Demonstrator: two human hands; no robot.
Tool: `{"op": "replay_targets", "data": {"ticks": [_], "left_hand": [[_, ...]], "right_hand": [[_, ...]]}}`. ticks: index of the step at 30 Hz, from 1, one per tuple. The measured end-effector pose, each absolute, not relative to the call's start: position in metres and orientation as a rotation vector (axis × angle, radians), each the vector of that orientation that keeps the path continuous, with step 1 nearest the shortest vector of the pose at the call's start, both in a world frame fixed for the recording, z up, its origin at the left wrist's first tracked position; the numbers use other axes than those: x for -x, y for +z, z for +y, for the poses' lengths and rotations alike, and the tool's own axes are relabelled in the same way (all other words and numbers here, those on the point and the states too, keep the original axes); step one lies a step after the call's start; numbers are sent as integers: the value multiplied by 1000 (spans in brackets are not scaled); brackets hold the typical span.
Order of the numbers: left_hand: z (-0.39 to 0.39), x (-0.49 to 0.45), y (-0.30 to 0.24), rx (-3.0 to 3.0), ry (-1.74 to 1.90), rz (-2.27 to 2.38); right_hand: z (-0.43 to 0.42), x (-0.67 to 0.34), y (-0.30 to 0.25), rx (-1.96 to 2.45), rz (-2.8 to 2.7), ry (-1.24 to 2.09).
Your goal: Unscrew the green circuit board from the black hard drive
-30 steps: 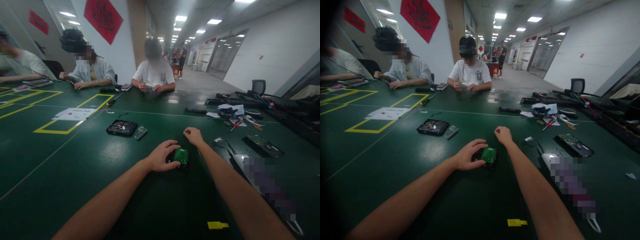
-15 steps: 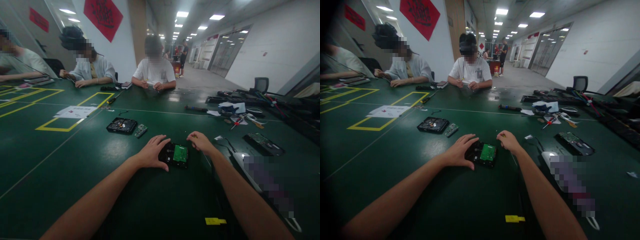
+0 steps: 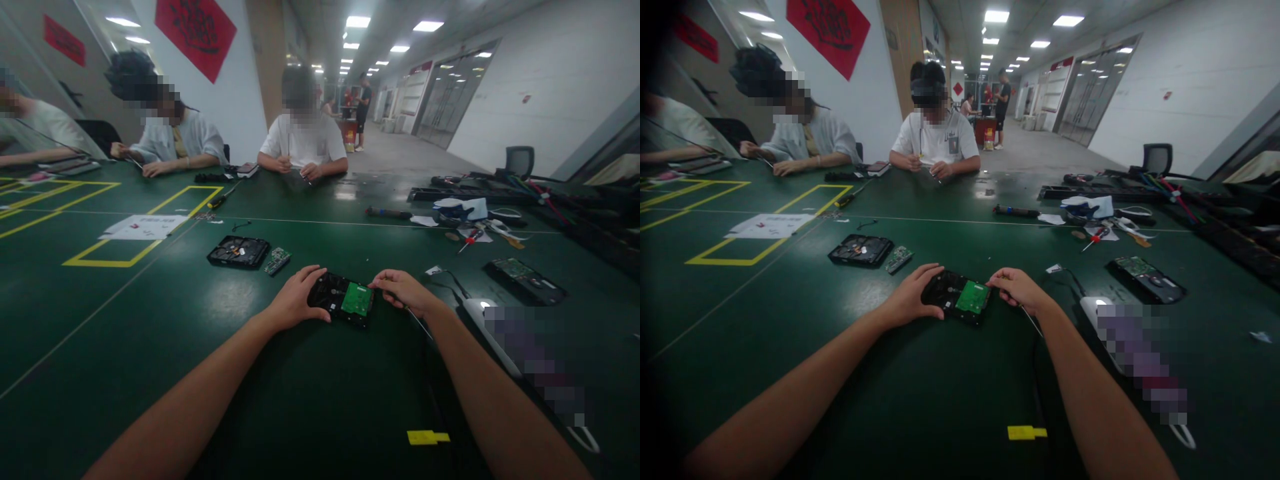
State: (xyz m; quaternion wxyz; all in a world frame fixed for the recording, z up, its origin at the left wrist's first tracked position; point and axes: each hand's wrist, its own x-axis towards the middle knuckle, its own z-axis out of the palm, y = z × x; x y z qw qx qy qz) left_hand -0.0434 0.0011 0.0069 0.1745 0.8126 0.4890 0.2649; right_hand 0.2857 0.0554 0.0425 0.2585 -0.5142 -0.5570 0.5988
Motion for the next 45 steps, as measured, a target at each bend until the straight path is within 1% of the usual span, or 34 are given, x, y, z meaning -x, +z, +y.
{"op": "replay_targets", "data": {"ticks": [6,11,16,20,27,32,38,40,41,45], "left_hand": [[5,44,3,-2270,830,1564],[-1,37,5,-2224,813,1619],[-15,30,9,-2248,808,1445],[-15,22,14,-2137,869,1431],[2,8,16,-2000,993,1371],[20,-1,7,-1995,1037,1350],[39,-15,-1,-1918,1230,1334],[33,-16,-2,-1965,1283,1369],[28,-14,-1,-1983,1299,1384],[2,-5,0,-2031,1376,1432]], "right_hand": [[53,-289,43,1394,-1509,1670],[49,-287,42,1414,-1484,1636],[45,-283,39,1447,-1465,1585],[40,-281,36,1461,-1493,1584],[34,-280,36,1459,-1593,1596],[33,-280,37,1491,-1637,1509],[32,-280,38,1503,-1678,1427],[32,-280,39,1511,-1743,1319],[32,-279,40,1510,-1808,1215],[30,-274,47,1378,-2142,665]]}}
